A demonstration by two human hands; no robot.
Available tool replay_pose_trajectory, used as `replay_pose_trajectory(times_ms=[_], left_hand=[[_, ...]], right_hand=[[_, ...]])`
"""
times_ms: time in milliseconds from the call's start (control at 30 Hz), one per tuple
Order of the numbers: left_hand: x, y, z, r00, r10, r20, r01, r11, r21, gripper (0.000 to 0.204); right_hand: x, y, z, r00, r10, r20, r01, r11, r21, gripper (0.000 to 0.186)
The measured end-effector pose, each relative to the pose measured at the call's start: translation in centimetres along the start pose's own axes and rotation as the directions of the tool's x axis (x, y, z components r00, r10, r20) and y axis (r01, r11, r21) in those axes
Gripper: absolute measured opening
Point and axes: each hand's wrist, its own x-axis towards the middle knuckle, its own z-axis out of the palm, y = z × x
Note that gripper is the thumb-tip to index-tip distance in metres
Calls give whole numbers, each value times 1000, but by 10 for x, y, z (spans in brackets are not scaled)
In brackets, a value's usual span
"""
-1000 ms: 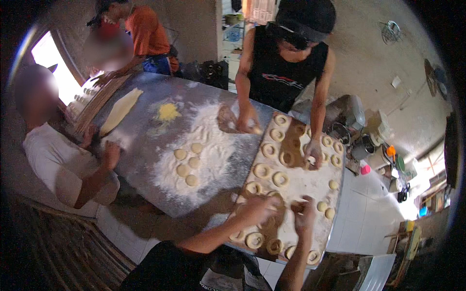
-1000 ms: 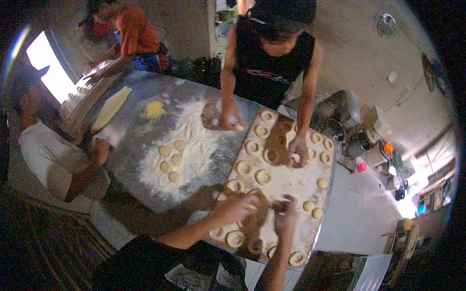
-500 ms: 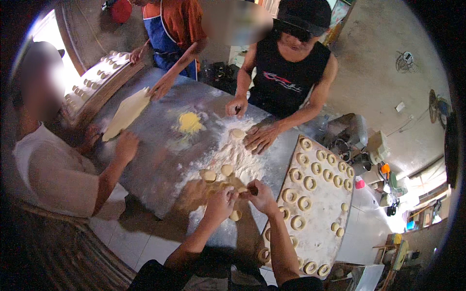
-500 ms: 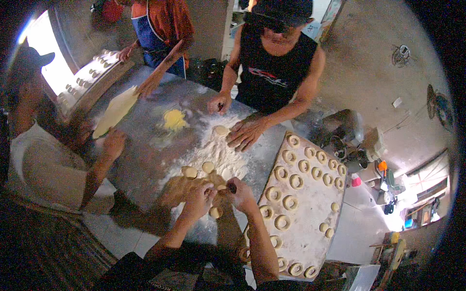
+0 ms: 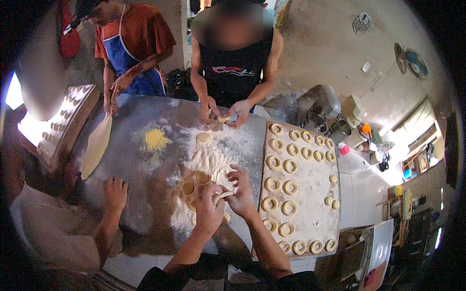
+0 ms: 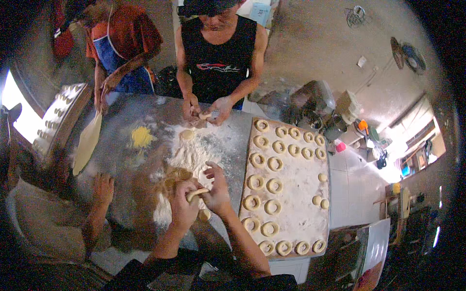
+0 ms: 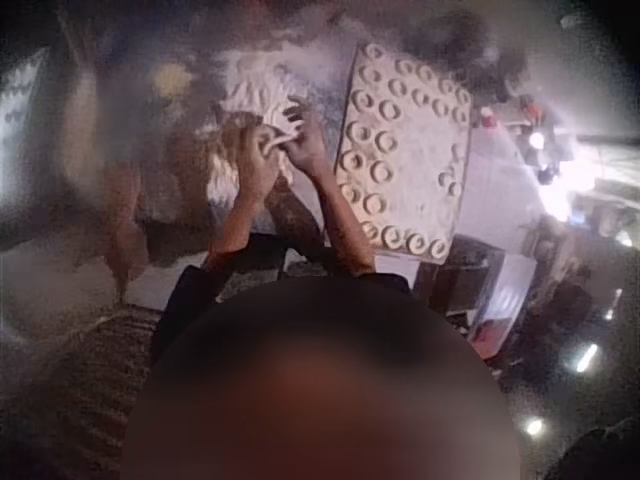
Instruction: The person shapes small dough pieces into ring shapes by hand and places them on a floured wooden board. Another person rolls out dough nearby. The shaped dough rings are arranged in rows on the board and later placed on a multi-tiered rack.
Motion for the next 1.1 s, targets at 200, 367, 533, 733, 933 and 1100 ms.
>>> replay_pose_trajectory(times_ms=[200, 367, 533, 733, 933, 1100], left_hand=[[-19, 9, 33, 998, -41, 52, 62, 862, -504, 53], [-35, 23, 63, 991, -116, 63, 109, 454, -884, 38], [-66, 45, 117, 985, -133, 106, 168, 860, -482, 44], [-88, 92, 156, 940, 258, 222, -224, 960, -167, 29], [-107, 134, 200, 934, 200, 297, -163, 976, -144, 23], [-115, 154, 231, 888, -41, 458, 97, 990, -100, 24]], right_hand=[[-25, -6, -53, 905, 154, 396, -424, 399, 813, 50], [-48, -23, -76, 887, 459, 37, -443, 827, 347, 47], [-89, -9, -128, 922, 323, 212, -263, 122, 957, 53], [-139, 11, -195, 854, 480, 201, -407, 376, 833, 59], [-167, 21, -244, 933, 353, 76, -195, 314, 929, 50], [-177, 28, -272, 931, 364, -20, -287, 766, 576, 54]])
